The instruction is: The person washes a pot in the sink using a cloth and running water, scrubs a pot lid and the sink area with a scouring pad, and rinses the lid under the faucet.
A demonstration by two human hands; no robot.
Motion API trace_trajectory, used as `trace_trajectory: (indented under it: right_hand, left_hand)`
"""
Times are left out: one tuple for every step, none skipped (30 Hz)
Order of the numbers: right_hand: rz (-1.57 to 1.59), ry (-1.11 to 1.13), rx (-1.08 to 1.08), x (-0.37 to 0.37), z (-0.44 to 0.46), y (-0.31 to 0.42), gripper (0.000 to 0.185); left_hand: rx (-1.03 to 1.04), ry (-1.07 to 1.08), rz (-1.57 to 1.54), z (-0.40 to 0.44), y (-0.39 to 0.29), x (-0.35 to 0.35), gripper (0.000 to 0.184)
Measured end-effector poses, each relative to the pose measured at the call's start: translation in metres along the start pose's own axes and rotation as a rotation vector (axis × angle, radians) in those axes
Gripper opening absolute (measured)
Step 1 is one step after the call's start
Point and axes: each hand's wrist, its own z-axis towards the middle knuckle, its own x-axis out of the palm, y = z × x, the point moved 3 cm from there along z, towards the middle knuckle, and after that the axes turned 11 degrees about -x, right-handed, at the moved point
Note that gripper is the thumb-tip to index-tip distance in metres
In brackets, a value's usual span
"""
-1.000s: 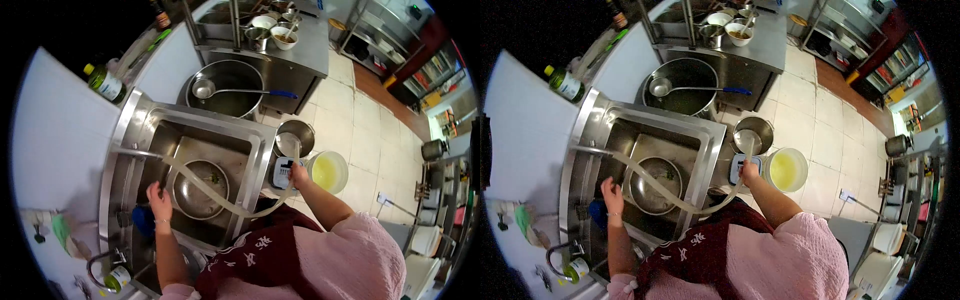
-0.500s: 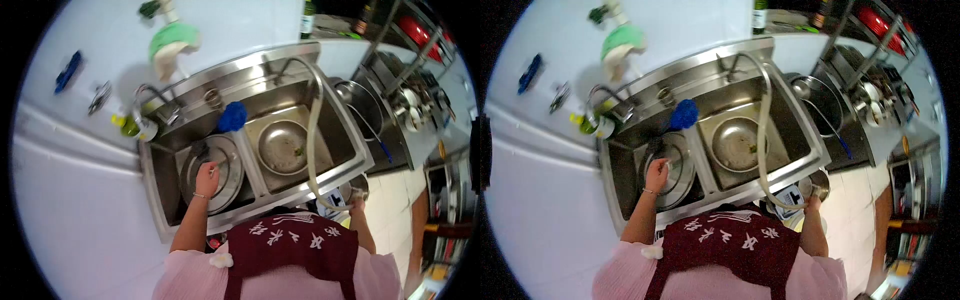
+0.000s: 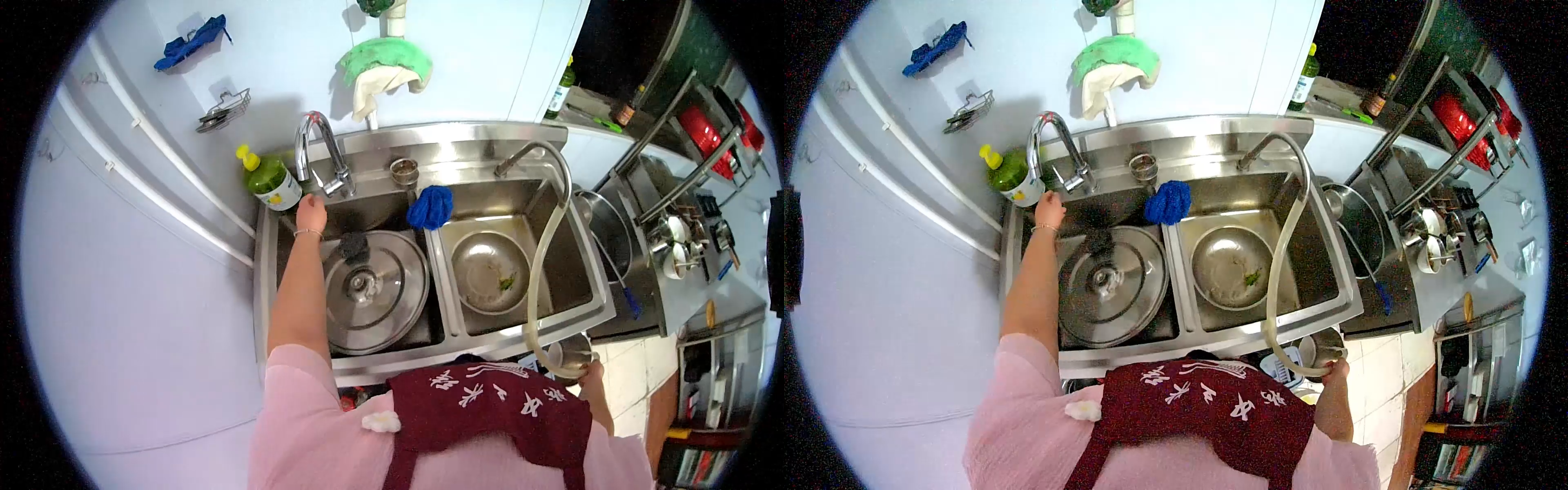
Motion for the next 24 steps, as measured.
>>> trace_trajectory:
  right_hand:
    - [0.090,0.061,-0.086,0.003,-0.016,0.005,0.027]
    - [0.096,0.057,-0.094,0.005,-0.029,0.010,0.027]
    - [0.101,0.057,-0.115,0.008,-0.036,0.012,0.025]
    - [0.102,0.057,-0.132,0.008,-0.042,0.014,0.025]
    - [0.033,0.084,-0.120,0.009,-0.054,0.021,0.024]
    - [0.029,0.075,-0.117,0.006,-0.040,0.014,0.024]
    - [0.116,0.096,-0.107,0.003,-0.026,0.007,0.024]
    - [0.200,0.115,-0.097,-0.002,-0.012,0.000,0.024]
    - [0.009,0.014,-0.161,-0.004,-0.018,0.003,0.024]
    - [-0.003,0.008,-0.156,-0.003,-0.024,0.005,0.024]
    - [0.060,0.004,-0.162,-0.003,-0.028,0.006,0.021]
    - [0.123,0.002,-0.169,-0.002,-0.032,0.008,0.019]
    - [-0.023,0.017,-0.098,-0.005,-0.035,0.013,0.019]
    - [-0.034,0.015,-0.094,0.000,-0.037,0.014,0.019]
    - [0.032,-0.007,-0.109,0.001,-0.039,0.014,0.018]
    - [0.098,-0.029,-0.123,0.002,-0.042,0.014,0.017]
    - [0.086,-0.029,-0.118,0.002,-0.043,0.015,0.017]
    - [-0.005,0.011,-0.115,-0.002,-0.037,0.014,0.017]
    - [-0.093,0.052,-0.113,-0.003,-0.034,0.013,0.017]
    - [-0.102,0.051,-0.109,0.000,-0.038,0.016,0.017]
    - [-0.019,-0.012,-0.124,0.004,-0.041,0.019,0.017]
    - [0.064,-0.074,-0.140,0.006,-0.044,0.021,0.018]
    - [0.079,-0.022,-0.127,0.009,-0.048,0.023,0.019]
    - [0.075,-0.017,-0.124,0.012,-0.052,0.024,0.019]
  left_hand:
    - [-0.086,0.082,-0.009,0.014,-0.003,0.005,0.044]
    - [-0.172,0.165,-0.015,0.017,-0.015,0.001,0.047]
    - [-0.200,0.204,0.057,0.016,-0.025,0.000,0.052]
    - [-0.197,0.209,0.055,0.015,-0.038,-0.004,0.052]
    - [-0.256,0.234,0.042,0.015,-0.047,-0.005,0.053]
    - [-0.319,0.262,0.033,0.019,-0.049,-0.001,0.058]
    - [-0.384,0.299,0.048,0.032,-0.045,0.008,0.066]
    - [-0.394,0.307,0.056,0.031,-0.049,0.011,0.066]
    - [-0.398,0.280,0.065,0.027,-0.057,0.011,0.068]
    - [-0.401,0.250,0.074,0.025,-0.063,0.011,0.070]
    - [-0.385,0.220,0.123,0.038,-0.055,0.017,0.062]
    - [-0.396,0.223,0.130,0.046,-0.052,0.018,0.062]
    - [-0.234,0.306,0.378,0.055,-0.048,0.024,0.054]
    - [-0.054,0.386,0.613,0.064,-0.048,0.029,0.047]
    - [-0.068,0.380,0.561,0.068,-0.039,0.033,0.043]
    - [-0.081,0.374,0.509,0.073,-0.029,0.037,0.039]
    - [-0.208,0.335,0.288,0.053,-0.043,0.026,0.040]
    - [-0.331,0.288,0.066,0.039,-0.047,0.019,0.041]
    - [-0.334,0.274,-0.082,0.038,-0.038,0.022,0.049]
    - [-0.343,0.274,-0.078,0.034,-0.036,0.024,0.049]
    - [-0.338,0.242,-0.120,0.030,-0.035,0.025,0.052]
    - [-0.334,0.209,-0.163,0.026,-0.033,0.024,0.055]
    - [-0.347,0.188,-0.381,0.029,-0.011,0.039,0.058]
    - [-0.337,0.169,-0.413,0.016,-0.005,0.038,0.050]
